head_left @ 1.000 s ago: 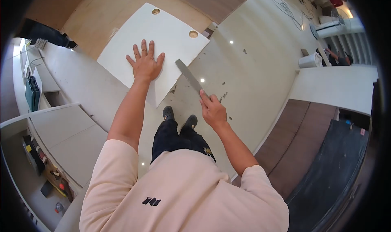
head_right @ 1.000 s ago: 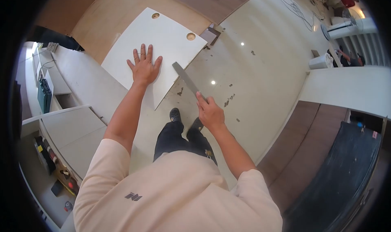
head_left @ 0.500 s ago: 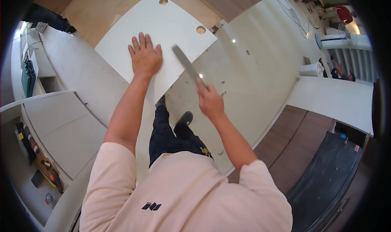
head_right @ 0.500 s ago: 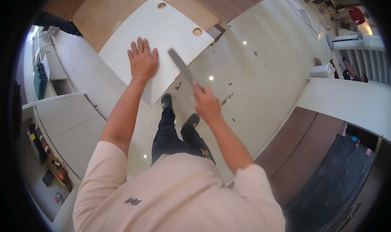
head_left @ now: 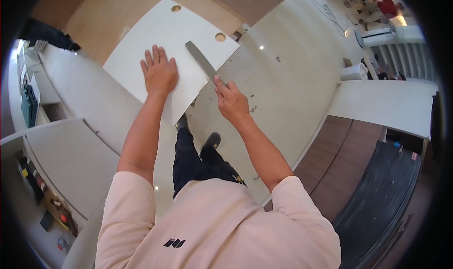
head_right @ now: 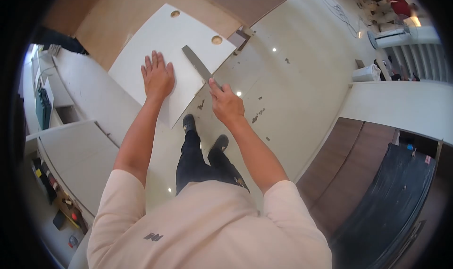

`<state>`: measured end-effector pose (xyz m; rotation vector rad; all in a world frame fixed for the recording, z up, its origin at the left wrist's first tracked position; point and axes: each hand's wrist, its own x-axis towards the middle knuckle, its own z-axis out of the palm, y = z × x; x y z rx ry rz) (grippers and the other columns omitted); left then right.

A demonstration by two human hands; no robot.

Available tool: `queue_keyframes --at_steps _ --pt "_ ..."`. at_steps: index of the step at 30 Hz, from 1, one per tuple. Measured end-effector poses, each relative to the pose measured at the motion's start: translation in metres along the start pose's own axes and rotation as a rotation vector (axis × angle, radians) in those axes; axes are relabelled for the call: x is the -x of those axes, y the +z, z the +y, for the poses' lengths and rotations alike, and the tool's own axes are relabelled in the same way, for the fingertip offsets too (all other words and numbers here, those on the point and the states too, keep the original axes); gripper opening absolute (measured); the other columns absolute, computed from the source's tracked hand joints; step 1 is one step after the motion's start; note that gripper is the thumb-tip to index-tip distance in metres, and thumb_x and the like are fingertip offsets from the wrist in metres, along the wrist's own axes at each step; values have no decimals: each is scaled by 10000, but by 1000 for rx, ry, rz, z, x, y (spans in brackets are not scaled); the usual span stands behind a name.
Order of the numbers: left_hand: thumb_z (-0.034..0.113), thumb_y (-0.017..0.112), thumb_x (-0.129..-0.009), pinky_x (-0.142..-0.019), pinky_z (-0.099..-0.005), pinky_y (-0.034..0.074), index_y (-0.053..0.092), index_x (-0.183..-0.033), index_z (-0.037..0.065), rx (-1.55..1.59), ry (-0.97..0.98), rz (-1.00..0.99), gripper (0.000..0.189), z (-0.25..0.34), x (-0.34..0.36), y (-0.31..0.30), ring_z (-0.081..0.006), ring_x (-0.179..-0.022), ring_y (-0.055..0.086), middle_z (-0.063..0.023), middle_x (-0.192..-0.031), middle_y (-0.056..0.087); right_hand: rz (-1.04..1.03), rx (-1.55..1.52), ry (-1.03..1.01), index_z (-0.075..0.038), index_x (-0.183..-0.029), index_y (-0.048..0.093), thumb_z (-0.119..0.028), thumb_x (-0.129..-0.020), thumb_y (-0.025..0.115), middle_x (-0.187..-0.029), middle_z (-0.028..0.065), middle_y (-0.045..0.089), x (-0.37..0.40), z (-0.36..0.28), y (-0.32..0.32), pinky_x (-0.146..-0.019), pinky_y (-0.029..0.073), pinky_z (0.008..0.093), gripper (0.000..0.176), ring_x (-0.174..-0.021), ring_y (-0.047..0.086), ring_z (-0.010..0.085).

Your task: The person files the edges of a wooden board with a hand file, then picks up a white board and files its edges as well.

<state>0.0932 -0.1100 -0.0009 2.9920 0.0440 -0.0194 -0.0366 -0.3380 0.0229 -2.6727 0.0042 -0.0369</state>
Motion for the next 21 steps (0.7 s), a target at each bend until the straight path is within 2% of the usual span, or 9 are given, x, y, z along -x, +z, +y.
queue_keyframes --at_steps 2,4,7,10,13,16,18,19,21 --pt "495 342 -1048 -1256 -527 61 275 -1608 111 -19 16 -11 682 6 2 -6 -380 -1560 114 -93 -1694 196 12 -2 26 -284 -1407 588 -269 -995 604 -898 81 561 1 8 -10 -622 535 449 412 -705 634 326" --pt "544 355 -1039 -1250 -546 71 285 -1612 162 -76 28 -61 692 13 9 -23 -390 -1556 123 -85 -1693 200 15 -38 43 -272 -1387 603 -257 -1000 602 -885 88 566 41 26 -19 -630 522 456 387 -718 624 342" --pt "613 376 -1014 -1239 -583 63 288 -1613 211 -80 55 -42 727 9 7 -17 -408 -1553 118 -81 -1693 201 -87 -33 90 -294 -1393 586 -290 -1008 571 -960 100 587 55 41 -23 -658 545 484 385 -768 660 370" --pt "623 379 -1010 -1233 -596 67 287 -1613 203 -128 85 -52 741 10 9 -23 -416 -1550 121 -85 -1691 208 6 -4 34 -313 -1407 589 -275 -998 601 -937 95 582 -9 37 -6 -646 547 460 412 -746 654 347" --pt "627 386 -1007 -1227 -609 75 292 -1611 201 -100 87 -37 745 11 9 -22 -427 -1546 128 -90 -1688 219 36 29 5 -282 -1392 611 -226 -978 638 -869 78 558 -43 28 -13 -638 522 446 418 -712 615 336" --pt "630 392 -1004 -1227 -609 77 298 -1609 199 -104 85 -25 748 10 7 -17 -431 -1545 127 -91 -1687 221 102 -72 5 -285 -1374 618 -265 -996 605 -882 87 575 14 47 -22 -645 528 451 378 -733 628 342" --pt "633 390 -1004 -1228 -606 71 294 -1610 199 -102 81 -38 752 11 8 -19 -427 -1548 120 -89 -1690 210 -23 -83 65 -285 -1366 623 -274 -1001 596 -893 89 578 43 49 -30 -649 529 453 366 -737 629 343" --pt "634 389 -1004 -1229 -605 68 292 -1611 199 -105 83 -42 753 10 8 -20 -425 -1549 116 -88 -1692 204 -81 -91 96 -284 -1362 625 -279 -1004 591 -899 90 579 49 49 -32 -651 529 453 360 -739 629 343" --pt "633 388 -1005 -1229 -604 64 289 -1612 199 -98 78 -50 753 10 7 -19 -423 -1551 111 -87 -1694 197 -26 -47 53 -291 -1366 629 -272 -998 604 -885 82 569 12 46 -16 -652 532 449 369 -720 620 332"
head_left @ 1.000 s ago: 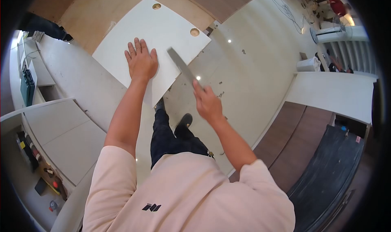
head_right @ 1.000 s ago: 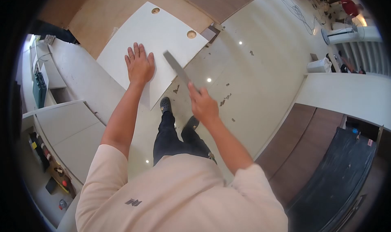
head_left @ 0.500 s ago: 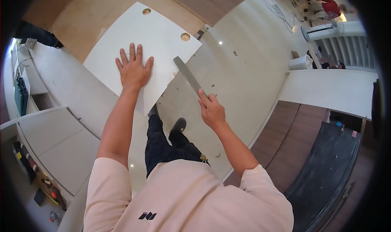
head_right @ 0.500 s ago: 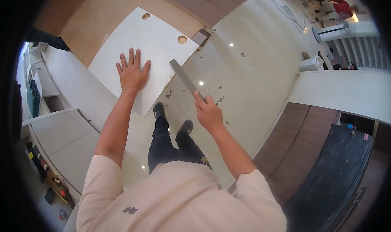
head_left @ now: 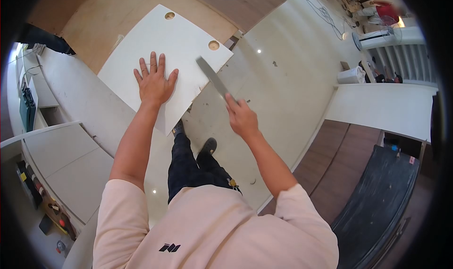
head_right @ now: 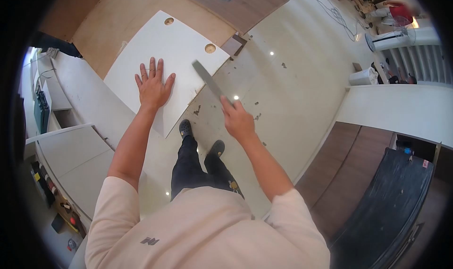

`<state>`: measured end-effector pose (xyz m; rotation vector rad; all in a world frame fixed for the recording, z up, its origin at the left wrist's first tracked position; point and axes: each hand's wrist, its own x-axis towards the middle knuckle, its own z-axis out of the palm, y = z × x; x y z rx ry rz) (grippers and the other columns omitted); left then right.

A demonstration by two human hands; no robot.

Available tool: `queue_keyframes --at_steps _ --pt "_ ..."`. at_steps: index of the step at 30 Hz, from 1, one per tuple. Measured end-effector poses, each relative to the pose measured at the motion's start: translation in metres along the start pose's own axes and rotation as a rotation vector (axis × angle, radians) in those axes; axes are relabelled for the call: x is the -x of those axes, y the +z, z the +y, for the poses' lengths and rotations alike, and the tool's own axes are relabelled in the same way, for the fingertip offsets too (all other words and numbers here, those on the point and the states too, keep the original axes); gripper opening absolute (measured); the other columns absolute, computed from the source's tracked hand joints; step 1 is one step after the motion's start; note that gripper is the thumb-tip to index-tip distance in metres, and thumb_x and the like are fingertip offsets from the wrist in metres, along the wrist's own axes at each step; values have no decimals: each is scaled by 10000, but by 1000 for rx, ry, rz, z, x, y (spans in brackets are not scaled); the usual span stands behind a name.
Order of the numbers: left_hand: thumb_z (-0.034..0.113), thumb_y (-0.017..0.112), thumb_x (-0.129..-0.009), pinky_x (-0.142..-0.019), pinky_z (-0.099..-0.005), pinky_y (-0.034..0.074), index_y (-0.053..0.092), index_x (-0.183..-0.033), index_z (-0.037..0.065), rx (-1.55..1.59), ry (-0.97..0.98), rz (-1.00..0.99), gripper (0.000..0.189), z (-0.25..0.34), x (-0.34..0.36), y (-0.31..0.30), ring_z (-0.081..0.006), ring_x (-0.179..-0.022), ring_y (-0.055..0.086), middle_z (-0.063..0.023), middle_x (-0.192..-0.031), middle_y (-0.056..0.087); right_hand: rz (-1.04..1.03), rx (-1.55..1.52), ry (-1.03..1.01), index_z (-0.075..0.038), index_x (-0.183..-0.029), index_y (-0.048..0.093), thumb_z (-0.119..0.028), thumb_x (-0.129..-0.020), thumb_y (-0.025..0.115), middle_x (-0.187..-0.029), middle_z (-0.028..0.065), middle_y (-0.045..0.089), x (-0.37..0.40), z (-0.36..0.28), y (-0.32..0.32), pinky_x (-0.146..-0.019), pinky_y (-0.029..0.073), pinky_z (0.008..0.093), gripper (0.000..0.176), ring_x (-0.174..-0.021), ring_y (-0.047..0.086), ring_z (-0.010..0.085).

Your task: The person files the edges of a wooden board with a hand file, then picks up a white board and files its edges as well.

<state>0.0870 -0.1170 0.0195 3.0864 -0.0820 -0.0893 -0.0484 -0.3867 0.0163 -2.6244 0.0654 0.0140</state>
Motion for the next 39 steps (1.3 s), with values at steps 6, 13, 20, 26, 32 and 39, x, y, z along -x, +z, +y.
queue_keyframes --at_steps 6,13,20,26,32,39 --pt "639 395 -999 -1229 -608 58 279 -1615 201 -10 3 -15 765 2 0 -1 -417 -1553 105 -76 -1698 187 69 25 -40 -290 -1363 626 -274 -994 605 -909 80 579 -34 -1 -7 -647 546 460 370 -722 637 340" --pt "635 429 -988 -1224 -620 45 272 -1617 181 21 12 -66 791 1 -1 -9 -407 -1558 91 -77 -1698 187 71 29 -73 -296 -1380 607 -283 -999 599 -901 76 564 -50 10 1 -626 545 455 382 -704 632 334" --pt "626 445 -986 -1213 -647 36 264 -1618 170 35 21 -87 800 0 -3 -8 -402 -1561 81 -83 -1700 177 72 55 -61 -303 -1401 592 -266 -979 637 -875 66 558 -11 22 -14 -598 531 448 426 -674 621 321" --pt "628 438 -987 -1216 -642 25 265 -1618 176 19 13 -125 796 2 -1 -11 -392 -1564 67 -71 -1703 167 93 47 -107 -262 -1376 629 -202 -968 656 -836 76 548 -47 15 -3 -601 515 403 414 -661 591 307" --pt "646 433 -979 -1221 -633 18 274 -1617 192 27 17 -93 799 2 -4 -16 -379 -1566 70 -55 -1703 173 70 59 -118 -267 -1362 636 -218 -973 645 -839 76 551 -58 29 -26 -600 510 411 392 -679 602 314" --pt "638 472 -967 -1217 -642 47 309 -1605 192 8 30 -36 796 0 3 -5 -385 -1560 108 -63 -1691 215 16 41 -152 -276 -1371 625 -244 -987 627 -848 75 560 -97 33 -19 -622 517 420 386 -693 608 319"
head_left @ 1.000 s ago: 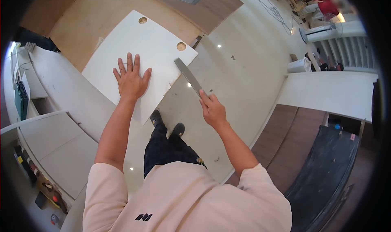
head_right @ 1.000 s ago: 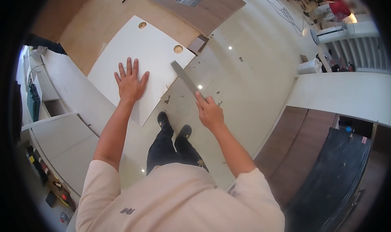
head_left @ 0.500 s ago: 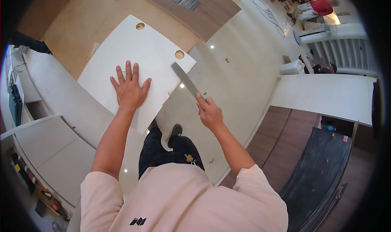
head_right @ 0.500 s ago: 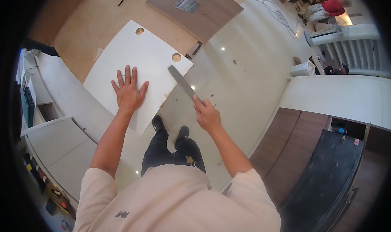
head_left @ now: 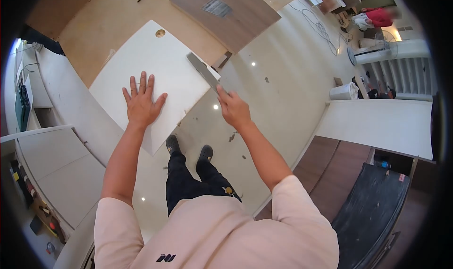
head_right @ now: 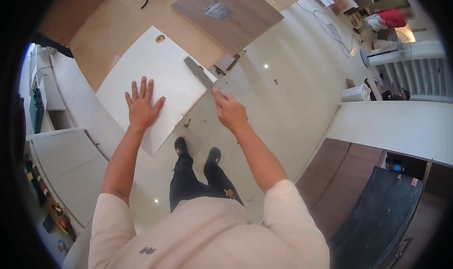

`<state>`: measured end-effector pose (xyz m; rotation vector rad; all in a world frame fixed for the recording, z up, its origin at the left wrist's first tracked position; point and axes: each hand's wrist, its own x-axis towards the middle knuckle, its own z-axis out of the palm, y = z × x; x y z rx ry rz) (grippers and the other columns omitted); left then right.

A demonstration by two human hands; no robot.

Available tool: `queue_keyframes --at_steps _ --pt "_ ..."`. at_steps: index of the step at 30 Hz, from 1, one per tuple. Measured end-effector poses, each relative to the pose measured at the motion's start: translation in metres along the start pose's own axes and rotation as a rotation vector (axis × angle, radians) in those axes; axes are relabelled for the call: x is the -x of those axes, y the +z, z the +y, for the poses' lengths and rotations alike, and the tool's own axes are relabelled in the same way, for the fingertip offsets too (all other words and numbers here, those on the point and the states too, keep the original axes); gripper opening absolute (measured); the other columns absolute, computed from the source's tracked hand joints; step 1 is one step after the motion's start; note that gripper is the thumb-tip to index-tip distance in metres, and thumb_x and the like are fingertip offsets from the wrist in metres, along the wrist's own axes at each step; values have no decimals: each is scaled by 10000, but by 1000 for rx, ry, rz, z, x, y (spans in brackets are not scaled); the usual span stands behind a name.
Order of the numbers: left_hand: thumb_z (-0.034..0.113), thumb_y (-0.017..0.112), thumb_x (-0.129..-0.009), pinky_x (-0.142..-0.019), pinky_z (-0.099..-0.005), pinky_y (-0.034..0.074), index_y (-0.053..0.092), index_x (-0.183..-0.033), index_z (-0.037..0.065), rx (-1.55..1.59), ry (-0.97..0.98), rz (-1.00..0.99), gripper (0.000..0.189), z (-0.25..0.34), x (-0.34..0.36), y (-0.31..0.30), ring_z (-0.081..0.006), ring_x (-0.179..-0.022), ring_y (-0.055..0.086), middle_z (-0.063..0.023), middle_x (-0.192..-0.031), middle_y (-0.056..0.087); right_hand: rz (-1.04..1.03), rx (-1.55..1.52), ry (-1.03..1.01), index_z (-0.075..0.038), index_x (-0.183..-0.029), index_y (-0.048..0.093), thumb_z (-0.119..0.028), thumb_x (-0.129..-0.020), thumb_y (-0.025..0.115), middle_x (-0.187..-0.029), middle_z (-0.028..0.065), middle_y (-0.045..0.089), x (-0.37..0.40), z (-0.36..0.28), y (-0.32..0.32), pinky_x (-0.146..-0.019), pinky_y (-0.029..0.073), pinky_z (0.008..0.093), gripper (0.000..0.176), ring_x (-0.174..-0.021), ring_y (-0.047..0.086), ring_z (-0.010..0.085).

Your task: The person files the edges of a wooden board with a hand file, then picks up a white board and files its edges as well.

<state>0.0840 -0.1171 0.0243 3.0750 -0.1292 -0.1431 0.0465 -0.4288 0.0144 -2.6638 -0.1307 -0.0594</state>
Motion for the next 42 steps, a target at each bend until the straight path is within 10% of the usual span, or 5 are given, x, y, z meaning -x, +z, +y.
queue_keyframes --at_steps 31,37,42 --pt "606 499 -971 -1210 -646 77 323 -1600 188 -6 8 37 776 1 -2 -3 -390 -1555 133 -78 -1686 232 -69 -74 -16 -293 -1369 601 -302 -996 584 -929 94 603 51 25 -20 -606 549 478 373 -713 658 352" --pt "612 492 -974 -1210 -647 65 316 -1602 189 12 10 39 778 2 0 -4 -393 -1556 125 -80 -1687 227 -3 50 -71 -324 -1412 572 -320 -1005 580 -919 87 587 -38 25 -5 -630 547 476 408 -710 649 348" --pt "629 464 -979 -1210 -648 59 296 -1609 190 20 3 47 786 1 3 2 -393 -1558 109 -82 -1691 210 -49 -24 4 -304 -1399 585 -323 -1007 573 -927 88 596 46 3 -3 -631 539 480 393 -732 651 356"
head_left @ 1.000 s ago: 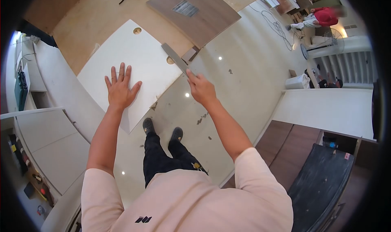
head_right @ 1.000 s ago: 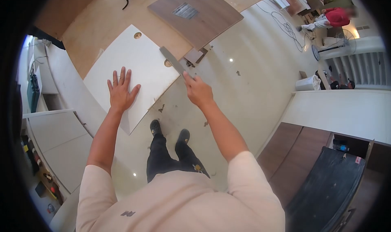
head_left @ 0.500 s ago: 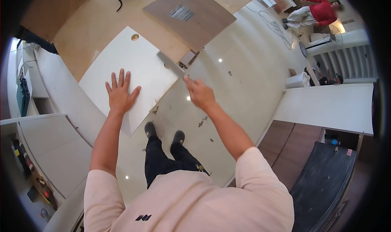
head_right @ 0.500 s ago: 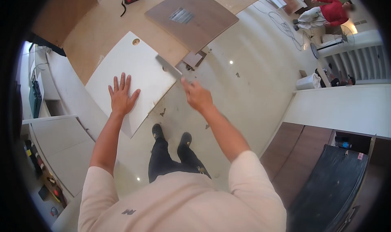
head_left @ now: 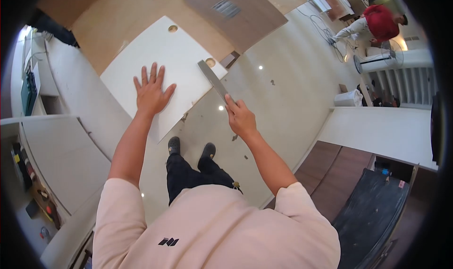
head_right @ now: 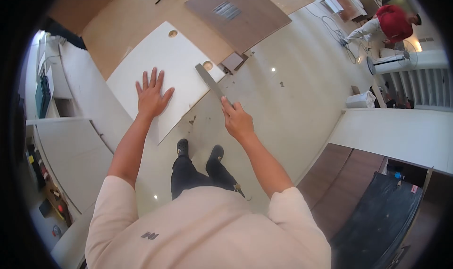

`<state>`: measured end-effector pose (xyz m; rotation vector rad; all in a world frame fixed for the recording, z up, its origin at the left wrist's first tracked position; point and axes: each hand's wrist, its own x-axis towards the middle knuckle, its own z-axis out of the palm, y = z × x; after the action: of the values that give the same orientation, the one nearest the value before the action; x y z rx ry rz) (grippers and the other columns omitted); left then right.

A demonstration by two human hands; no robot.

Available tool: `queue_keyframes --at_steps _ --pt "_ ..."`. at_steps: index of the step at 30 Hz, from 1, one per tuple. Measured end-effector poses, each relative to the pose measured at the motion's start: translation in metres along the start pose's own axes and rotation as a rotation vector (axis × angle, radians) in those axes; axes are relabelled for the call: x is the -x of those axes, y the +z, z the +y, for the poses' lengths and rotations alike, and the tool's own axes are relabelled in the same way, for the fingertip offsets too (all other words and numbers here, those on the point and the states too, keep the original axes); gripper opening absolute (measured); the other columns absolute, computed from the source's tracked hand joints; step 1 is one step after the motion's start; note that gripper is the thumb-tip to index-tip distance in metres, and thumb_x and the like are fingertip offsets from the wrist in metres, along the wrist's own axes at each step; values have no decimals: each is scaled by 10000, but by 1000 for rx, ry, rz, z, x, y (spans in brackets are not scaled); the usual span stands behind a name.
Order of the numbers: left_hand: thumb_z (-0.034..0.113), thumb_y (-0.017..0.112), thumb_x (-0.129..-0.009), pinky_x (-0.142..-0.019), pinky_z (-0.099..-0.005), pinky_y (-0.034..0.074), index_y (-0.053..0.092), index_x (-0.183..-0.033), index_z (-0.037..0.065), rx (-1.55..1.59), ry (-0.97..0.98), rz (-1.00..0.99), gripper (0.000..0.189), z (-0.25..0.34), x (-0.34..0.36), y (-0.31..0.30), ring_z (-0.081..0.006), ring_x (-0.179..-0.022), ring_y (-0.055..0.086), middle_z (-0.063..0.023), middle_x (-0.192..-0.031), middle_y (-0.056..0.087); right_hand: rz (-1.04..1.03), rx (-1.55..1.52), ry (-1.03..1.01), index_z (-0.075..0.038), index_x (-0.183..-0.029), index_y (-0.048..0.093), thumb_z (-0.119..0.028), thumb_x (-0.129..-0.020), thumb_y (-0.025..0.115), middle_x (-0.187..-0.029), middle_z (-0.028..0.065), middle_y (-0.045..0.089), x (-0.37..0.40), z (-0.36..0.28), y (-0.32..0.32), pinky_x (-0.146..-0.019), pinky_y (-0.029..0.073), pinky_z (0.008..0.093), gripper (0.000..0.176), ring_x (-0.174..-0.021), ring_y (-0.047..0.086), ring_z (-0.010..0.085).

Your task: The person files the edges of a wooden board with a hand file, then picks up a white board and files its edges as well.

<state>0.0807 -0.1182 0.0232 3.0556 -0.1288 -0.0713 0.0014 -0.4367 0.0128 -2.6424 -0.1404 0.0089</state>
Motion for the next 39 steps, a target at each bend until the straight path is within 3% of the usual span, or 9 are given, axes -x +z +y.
queue_keyframes --at_steps 7,10,13,16,19,22,28,34,39 --pt "639 405 -996 -1211 -650 40 239 -1625 175 -23 9 -65 799 -1 -4 -9 -392 -1562 79 -88 -1702 163 109 73 13 -281 -1406 592 -298 -1002 592 -906 86 583 -48 -25 14 -642 541 468 405 -720 644 339" --pt "635 400 -997 -1211 -652 27 219 -1630 174 -4 1 -100 804 -1 -6 -11 -393 -1564 62 -88 -1705 147 110 9 60 -255 -1378 610 -302 -1011 570 -914 108 597 23 -32 20 -652 538 473 371 -742 648 354" --pt "624 396 -1001 -1210 -652 19 210 -1632 162 28 7 -105 804 -3 -6 -10 -399 -1563 51 -93 -1707 135 70 23 123 -257 -1377 612 -305 -1012 568 -935 113 601 29 -42 30 -671 537 473 370 -756 650 354" --pt "608 390 -1007 -1210 -652 21 211 -1630 146 31 23 -113 795 -4 -5 -10 -405 -1562 45 -99 -1707 128 130 98 99 -275 -1409 598 -286 -1000 597 -909 106 588 -38 -47 33 -673 539 452 409 -740 643 335" --pt "592 381 -1013 -1210 -655 22 207 -1629 136 44 73 -132 786 -12 -6 -10 -394 -1564 47 -95 -1707 132 141 156 90 -281 -1412 595 -283 -999 600 -899 109 585 -21 -57 42 -659 537 454 413 -740 640 338" --pt "571 367 -1022 -1213 -651 31 203 -1629 134 78 116 -95 766 -21 -3 -1 -372 -1569 54 -85 -1707 138 123 12 105 -266 -1381 610 -301 -1013 568 -926 130 598 70 -79 55 -658 540 472 372 -764 645 363" --pt "543 349 -1036 -1227 -626 50 222 -1625 145 7 121 -46 722 -19 -1 5 -346 -1571 72 -72 -1705 153 89 34 126 -290 -1411 593 -273 -1005 587 -925 110 583 1 -95 49 -660 545 448 407 -753 643 336" --pt "569 358 -1031 -1256 -536 74 296 -1610 235 46 122 -24 672 -27 7 1 -341 -1568 98 -86 -1696 185 23 -103 150 -279 -1377 605 -310 -1011 568 -958 106 602 95 -92 39 -659 546 480 368 -786 657 363" --pt "549 385 -1031 -1257 -521 86 336 -1596 239 22 178 40 646 -32 7 10 -352 -1561 126 -99 -1686 217 59 -5 89 -271 -1395 598 -301 -1005 582 -944 95 601 17 -92 51 -643 547 464 392 -764 657 347"
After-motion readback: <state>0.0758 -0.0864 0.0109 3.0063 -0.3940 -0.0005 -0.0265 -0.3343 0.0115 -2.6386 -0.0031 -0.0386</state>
